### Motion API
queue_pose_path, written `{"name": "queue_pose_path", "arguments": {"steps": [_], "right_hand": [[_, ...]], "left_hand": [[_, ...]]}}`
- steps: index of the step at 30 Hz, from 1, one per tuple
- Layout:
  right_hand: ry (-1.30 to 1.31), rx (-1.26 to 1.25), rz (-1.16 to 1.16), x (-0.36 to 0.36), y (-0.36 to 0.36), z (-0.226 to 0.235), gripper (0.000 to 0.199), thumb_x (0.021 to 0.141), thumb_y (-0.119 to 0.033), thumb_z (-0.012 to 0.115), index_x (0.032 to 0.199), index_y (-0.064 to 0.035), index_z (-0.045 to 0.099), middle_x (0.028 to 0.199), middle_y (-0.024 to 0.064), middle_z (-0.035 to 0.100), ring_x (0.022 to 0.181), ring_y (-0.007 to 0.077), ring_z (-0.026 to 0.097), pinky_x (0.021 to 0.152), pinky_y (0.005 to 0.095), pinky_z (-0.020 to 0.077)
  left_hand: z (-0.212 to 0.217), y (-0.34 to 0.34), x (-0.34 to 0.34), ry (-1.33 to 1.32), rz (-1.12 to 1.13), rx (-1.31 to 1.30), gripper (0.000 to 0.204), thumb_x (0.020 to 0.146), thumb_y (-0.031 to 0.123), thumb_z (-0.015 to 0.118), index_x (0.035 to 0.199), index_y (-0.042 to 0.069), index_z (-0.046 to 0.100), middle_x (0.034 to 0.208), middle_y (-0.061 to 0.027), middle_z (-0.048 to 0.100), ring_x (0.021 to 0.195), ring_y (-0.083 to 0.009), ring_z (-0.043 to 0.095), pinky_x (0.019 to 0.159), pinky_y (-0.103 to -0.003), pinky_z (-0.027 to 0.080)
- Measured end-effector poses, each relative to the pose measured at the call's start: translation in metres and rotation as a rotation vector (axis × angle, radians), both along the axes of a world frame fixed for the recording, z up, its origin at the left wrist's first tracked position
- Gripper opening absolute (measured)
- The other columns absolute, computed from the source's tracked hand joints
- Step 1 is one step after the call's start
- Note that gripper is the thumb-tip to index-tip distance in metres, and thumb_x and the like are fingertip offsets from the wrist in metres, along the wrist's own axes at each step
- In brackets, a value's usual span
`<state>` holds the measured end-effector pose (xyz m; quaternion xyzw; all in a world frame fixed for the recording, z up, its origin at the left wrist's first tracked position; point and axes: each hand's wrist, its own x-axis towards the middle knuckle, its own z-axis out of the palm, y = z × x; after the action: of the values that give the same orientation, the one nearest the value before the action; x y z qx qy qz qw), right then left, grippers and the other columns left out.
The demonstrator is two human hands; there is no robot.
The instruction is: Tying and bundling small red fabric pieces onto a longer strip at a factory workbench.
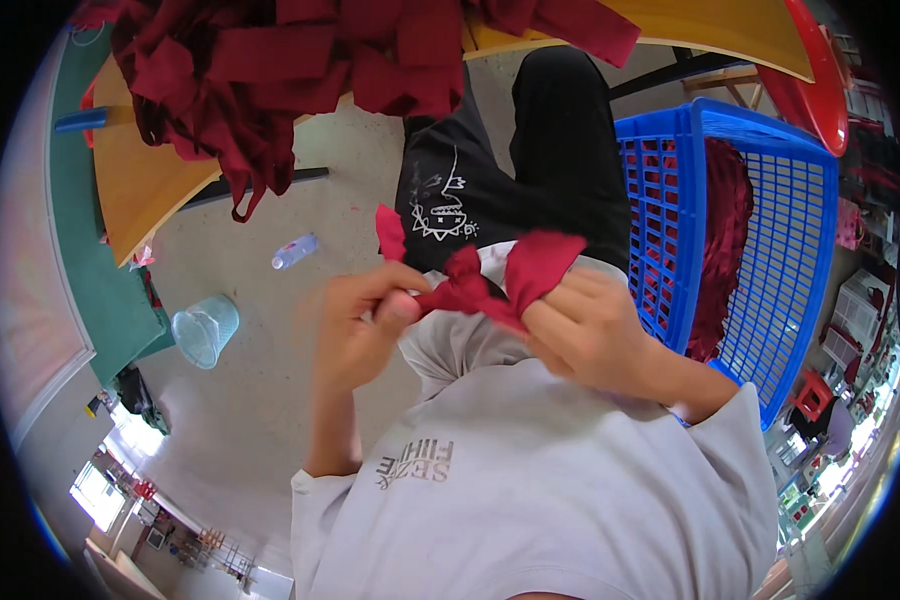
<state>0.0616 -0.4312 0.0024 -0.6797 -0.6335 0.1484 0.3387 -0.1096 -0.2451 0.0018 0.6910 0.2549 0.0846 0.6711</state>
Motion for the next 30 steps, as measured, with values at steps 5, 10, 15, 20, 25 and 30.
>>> {"name": "queue_pose_path", "arguments": {"steps": [5, 10, 15, 20, 25, 30], "right_hand": [[-0.03, 0.056, -0.045, 0.007, 0.012, -0.007, 0.023, 0.074, -0.016, 0.075, 0.068, -0.0068, 0.055, 0.064, 0.0042, 0.053, 0.058, 0.0208, 0.055, 0.053, 0.0336, 0.0419], [0.23, 0.078, -0.12, 0.014, 0.011, 0.02, 0.019, 0.077, -0.01, 0.076, 0.07, -0.0064, 0.06, 0.061, 0.0037, 0.052, 0.054, 0.0218, 0.053, 0.047, 0.0344, 0.0403], [0.309, -0.023, -0.08, 0.019, 0.027, 0.01, 0.021, 0.079, -0.007, 0.073, 0.096, -0.0035, 0.061, 0.09, 0.0084, 0.062, 0.074, 0.0269, 0.061, 0.068, 0.0353, 0.0486], [0.521, -0.141, 0.014, 0.02, 0.028, 0.001, 0.028, 0.079, -0.001, 0.072, 0.105, -0.0018, 0.06, 0.097, 0.0109, 0.067, 0.084, 0.026, 0.065, 0.073, 0.0346, 0.0524], [0.874, -0.298, -0.02, 0.02, 0.027, 0.004, 0.027, 0.084, -0.004, 0.071, 0.107, -0.0006, 0.058, 0.097, 0.0116, 0.069, 0.078, 0.0201, 0.068, 0.07, 0.0331, 0.0528], [0.98, -0.196, -0.095, 0.02, 0.033, 0.0, 0.024, 0.086, -0.006, 0.07, 0.106, 0.0005, 0.058, 0.091, 0.0097, 0.069, 0.078, 0.0169, 0.069, 0.066, 0.0298, 0.0532]], "left_hand": [[-0.004, -0.01, 0.018, 0.143, -0.167, -0.114, 0.023, 0.091, 0.021, 0.072, 0.096, 0.0, 0.063, 0.07, 0.0031, 0.052, 0.064, -0.0029, 0.041, 0.054, -0.023, 0.032], [-0.005, -0.007, 0.021, 0.155, -0.125, -0.076, 0.021, 0.09, 0.019, 0.071, 0.099, 0.001, 0.064, 0.069, 0.0034, 0.054, 0.063, -0.0036, 0.041, 0.054, -0.023, 0.033], [-0.001, -0.007, 0.024, 0.211, -0.254, -0.119, 0.021, 0.09, 0.019, 0.071, 0.099, 0.001, 0.064, 0.067, 0.0007, 0.056, 0.061, -0.0048, 0.043, 0.054, -0.024, 0.035], [0.0, -0.003, 0.026, 0.212, -0.322, -0.02, 0.029, 0.087, 0.025, 0.076, 0.099, 0.001, 0.065, 0.064, -0.0034, 0.054, 0.058, -0.0081, 0.042, 0.054, -0.025, 0.036], [-0.001, 0.003, 0.025, 0.165, -0.342, -0.032, 0.031, 0.085, 0.028, 0.078, 0.096, 0.001, 0.066, 0.062, -0.0023, 0.052, 0.055, -0.0094, 0.04, 0.052, -0.026, 0.035], [0.001, 0.005, 0.028, 0.161, -0.37, -0.014, 0.029, 0.083, 0.027, 0.079, 0.091, 0.002, 0.066, 0.061, -0.0042, 0.053, 0.053, -0.0111, 0.042, 0.051, -0.027, 0.034]]}}
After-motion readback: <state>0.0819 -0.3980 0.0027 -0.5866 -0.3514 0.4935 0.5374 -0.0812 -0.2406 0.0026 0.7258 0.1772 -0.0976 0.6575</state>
